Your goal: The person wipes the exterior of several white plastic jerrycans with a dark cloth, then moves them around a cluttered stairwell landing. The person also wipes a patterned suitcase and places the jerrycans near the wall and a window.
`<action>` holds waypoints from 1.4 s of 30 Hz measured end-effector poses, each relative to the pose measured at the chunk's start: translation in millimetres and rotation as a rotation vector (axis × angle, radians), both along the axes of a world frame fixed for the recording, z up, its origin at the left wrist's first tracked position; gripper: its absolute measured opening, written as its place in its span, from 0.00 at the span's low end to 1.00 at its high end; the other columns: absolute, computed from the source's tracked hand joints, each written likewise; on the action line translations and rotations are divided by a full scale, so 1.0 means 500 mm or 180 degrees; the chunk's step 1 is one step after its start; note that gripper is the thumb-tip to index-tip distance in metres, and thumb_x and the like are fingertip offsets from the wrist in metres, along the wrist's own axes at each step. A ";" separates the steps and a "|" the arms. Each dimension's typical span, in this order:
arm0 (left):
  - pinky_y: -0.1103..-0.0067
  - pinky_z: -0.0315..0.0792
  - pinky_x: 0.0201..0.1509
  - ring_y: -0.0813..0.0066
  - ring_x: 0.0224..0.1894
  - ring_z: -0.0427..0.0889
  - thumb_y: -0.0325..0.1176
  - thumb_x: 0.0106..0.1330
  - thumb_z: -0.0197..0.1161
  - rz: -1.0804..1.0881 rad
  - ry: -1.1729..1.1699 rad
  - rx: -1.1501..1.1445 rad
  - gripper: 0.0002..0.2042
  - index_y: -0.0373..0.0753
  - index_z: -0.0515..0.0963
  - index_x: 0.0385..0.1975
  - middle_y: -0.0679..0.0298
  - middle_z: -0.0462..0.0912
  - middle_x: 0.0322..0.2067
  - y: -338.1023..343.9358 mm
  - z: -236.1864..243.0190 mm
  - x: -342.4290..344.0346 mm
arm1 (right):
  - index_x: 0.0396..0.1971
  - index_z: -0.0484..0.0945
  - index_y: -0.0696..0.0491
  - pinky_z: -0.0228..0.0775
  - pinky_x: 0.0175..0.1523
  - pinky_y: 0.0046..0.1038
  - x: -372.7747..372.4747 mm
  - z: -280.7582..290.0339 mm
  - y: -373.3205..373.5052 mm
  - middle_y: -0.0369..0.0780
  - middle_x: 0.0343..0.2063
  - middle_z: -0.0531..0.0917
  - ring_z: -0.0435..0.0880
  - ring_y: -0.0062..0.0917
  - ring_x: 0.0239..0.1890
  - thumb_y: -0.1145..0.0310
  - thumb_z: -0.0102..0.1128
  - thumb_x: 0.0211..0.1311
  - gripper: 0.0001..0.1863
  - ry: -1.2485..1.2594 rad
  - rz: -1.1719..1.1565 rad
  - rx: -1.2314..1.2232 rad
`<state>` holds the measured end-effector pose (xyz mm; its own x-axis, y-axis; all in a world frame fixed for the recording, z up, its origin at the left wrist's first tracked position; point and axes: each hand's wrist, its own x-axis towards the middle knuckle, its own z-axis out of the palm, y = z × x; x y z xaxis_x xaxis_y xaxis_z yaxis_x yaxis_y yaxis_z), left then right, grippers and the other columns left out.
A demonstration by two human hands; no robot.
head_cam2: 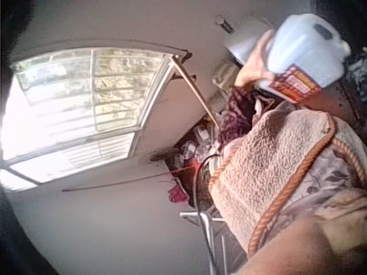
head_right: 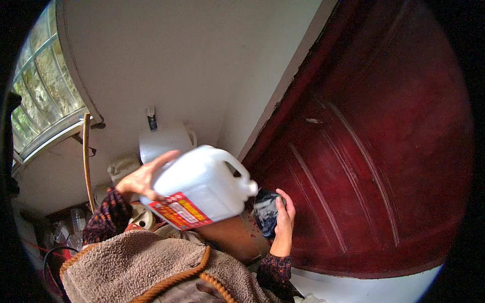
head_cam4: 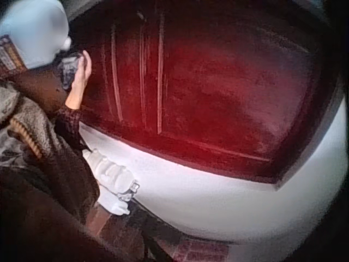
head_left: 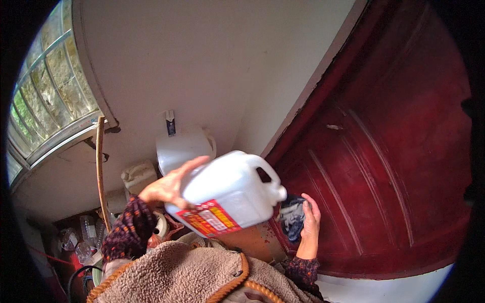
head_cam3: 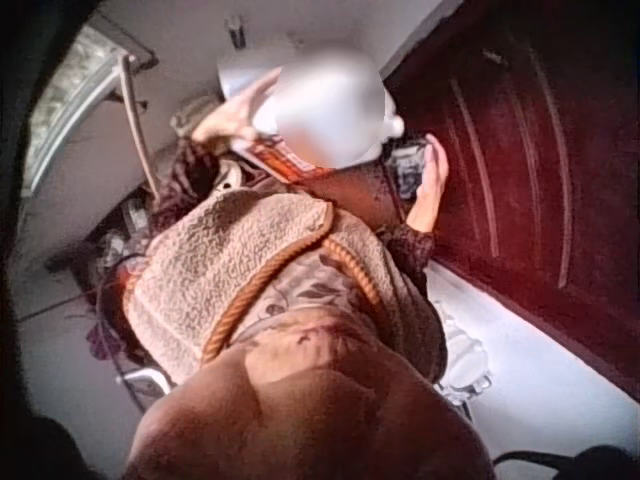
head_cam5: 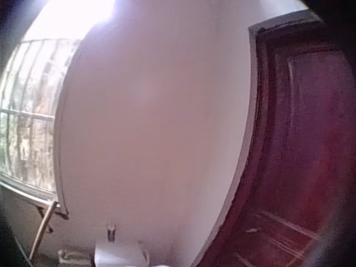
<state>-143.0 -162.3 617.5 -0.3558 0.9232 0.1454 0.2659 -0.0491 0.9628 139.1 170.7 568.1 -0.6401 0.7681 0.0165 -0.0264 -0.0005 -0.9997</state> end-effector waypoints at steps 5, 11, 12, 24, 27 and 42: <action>0.65 0.56 0.71 0.56 0.68 0.62 0.49 0.26 0.78 0.1517 -0.0160 -0.0031 0.64 0.38 0.52 0.72 0.49 0.63 0.65 -0.168 -0.008 -0.049 | 0.61 0.69 0.60 0.60 0.66 0.30 -0.183 0.100 0.022 0.42 0.57 0.74 0.73 0.26 0.58 0.75 0.60 0.56 0.30 0.0685 0.0311 0.0174; 0.61 0.63 0.66 0.54 0.62 0.70 0.54 0.29 0.78 0.2269 0.0007 0.0510 0.66 0.34 0.47 0.72 0.48 0.68 0.60 -0.288 0.013 -0.065 | 0.63 0.66 0.57 0.68 0.60 0.30 -0.551 0.340 0.087 0.43 0.57 0.75 0.74 0.29 0.56 0.70 0.62 0.64 0.28 0.1857 -0.0141 0.2070; 0.60 0.63 0.67 0.53 0.62 0.70 0.53 0.29 0.78 0.2375 -0.0060 0.0586 0.66 0.35 0.47 0.72 0.47 0.67 0.60 -0.284 0.022 -0.055 | 0.63 0.66 0.57 0.67 0.62 0.31 -0.597 0.372 0.112 0.45 0.59 0.74 0.74 0.33 0.58 0.70 0.61 0.64 0.28 0.1843 -0.0401 0.2590; 0.58 0.62 0.68 0.50 0.64 0.67 0.48 0.27 0.81 0.2485 -0.0447 0.0457 0.66 0.35 0.48 0.72 0.45 0.65 0.62 -0.244 0.088 -0.027 | 0.50 0.76 0.57 0.68 0.57 0.44 -0.871 -0.130 0.234 0.53 0.46 0.80 0.77 0.50 0.52 0.65 0.52 0.62 0.19 -0.1325 0.0451 0.2862; 0.57 0.60 0.69 0.51 0.66 0.65 0.48 0.30 0.82 0.2098 -0.0561 0.0485 0.66 0.35 0.47 0.72 0.45 0.62 0.65 -0.235 0.080 -0.053 | 0.46 0.81 0.53 0.72 0.51 0.33 -0.694 -0.284 0.194 0.45 0.40 0.85 0.82 0.34 0.44 0.71 0.58 0.48 0.21 -0.2074 0.1291 0.1791; 0.53 0.53 0.71 0.46 0.69 0.57 0.42 0.25 0.78 -0.1539 -0.0621 0.0541 0.66 0.36 0.48 0.72 0.47 0.56 0.67 0.064 0.027 -0.130 | 0.64 0.64 0.60 0.68 0.62 0.40 -0.087 0.084 -0.079 0.48 0.57 0.75 0.76 0.36 0.57 0.27 0.44 0.60 0.50 0.0643 0.0489 -0.0406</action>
<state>-208.2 -130.4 631.1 0.0680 0.9574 0.2805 -0.0082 -0.2807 0.9598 95.5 131.0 609.9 -0.7427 0.6665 0.0649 -0.2150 -0.1455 -0.9657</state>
